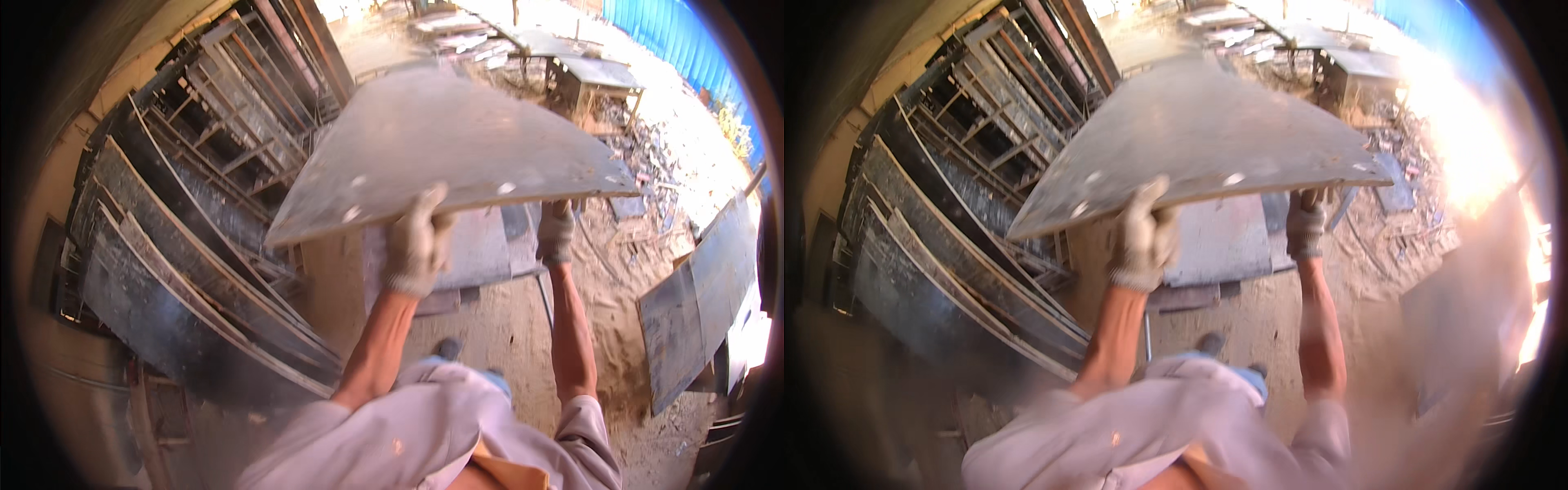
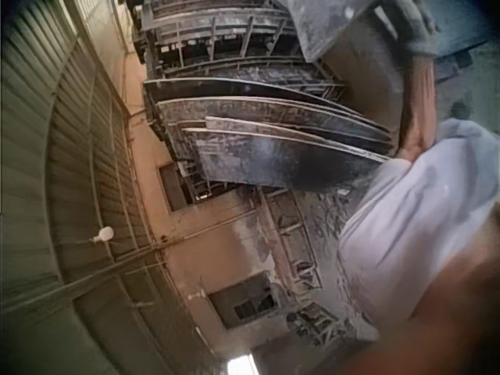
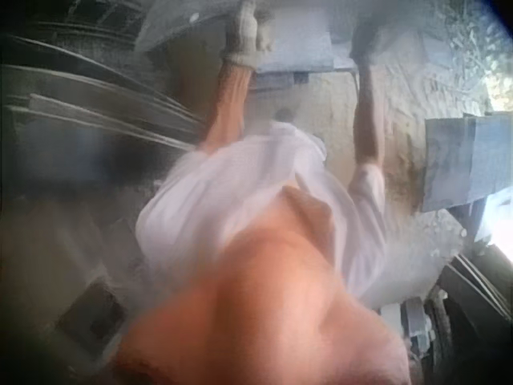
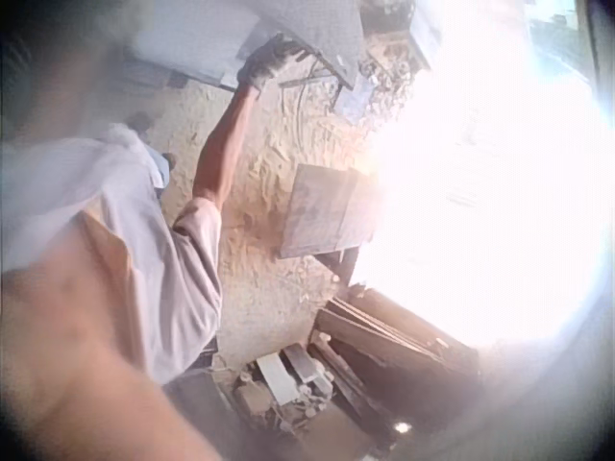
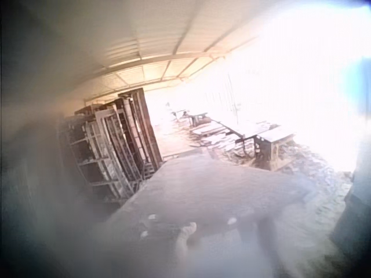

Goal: The person uses a hammer to strike and flatten a large, dark metal sheet resting on a workbench. They repeatedly hit the sheet's surface and edges, repositioning the sheet between strikes to work on different areas.

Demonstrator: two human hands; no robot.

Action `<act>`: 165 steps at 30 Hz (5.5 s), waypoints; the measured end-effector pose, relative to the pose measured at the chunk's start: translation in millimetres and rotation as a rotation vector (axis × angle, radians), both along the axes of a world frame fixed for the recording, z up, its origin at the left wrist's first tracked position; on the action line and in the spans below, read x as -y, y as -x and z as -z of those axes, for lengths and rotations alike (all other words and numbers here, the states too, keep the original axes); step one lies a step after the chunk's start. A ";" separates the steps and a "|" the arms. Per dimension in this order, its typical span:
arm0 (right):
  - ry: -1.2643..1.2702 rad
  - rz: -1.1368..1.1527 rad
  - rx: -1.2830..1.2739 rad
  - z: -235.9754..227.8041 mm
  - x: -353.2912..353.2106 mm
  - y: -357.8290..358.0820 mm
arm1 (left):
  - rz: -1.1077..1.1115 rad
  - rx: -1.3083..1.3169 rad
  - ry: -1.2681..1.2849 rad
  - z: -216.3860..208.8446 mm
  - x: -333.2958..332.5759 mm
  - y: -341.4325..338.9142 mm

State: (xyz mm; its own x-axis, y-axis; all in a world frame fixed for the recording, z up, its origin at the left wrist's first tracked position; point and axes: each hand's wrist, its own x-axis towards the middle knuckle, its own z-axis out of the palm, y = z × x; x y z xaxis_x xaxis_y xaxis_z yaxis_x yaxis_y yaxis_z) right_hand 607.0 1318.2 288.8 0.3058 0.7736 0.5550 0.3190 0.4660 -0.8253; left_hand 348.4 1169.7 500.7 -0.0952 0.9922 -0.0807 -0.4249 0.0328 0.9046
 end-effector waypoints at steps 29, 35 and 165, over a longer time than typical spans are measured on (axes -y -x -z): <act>0.770 -0.424 0.038 -126.0 69.1 39.2 | 0.009 0.232 -0.078 -39.4 -47.2 19.5; 0.869 -0.647 0.311 -192.7 110.3 73.3 | 0.010 0.217 -0.084 -33.8 -49.7 4.7; 0.751 -0.366 -1.097 201.1 157.0 156.9 | 0.434 -0.983 0.263 132.8 -61.9 -173.6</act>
State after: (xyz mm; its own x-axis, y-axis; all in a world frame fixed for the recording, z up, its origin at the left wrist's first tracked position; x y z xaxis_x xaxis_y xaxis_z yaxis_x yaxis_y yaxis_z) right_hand 450.1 1161.2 87.7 0.0276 0.9079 -0.4184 -0.6950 -0.2834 -0.6608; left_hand 522.0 1231.6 367.9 0.1187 0.9198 -0.3739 0.5692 0.2455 0.7847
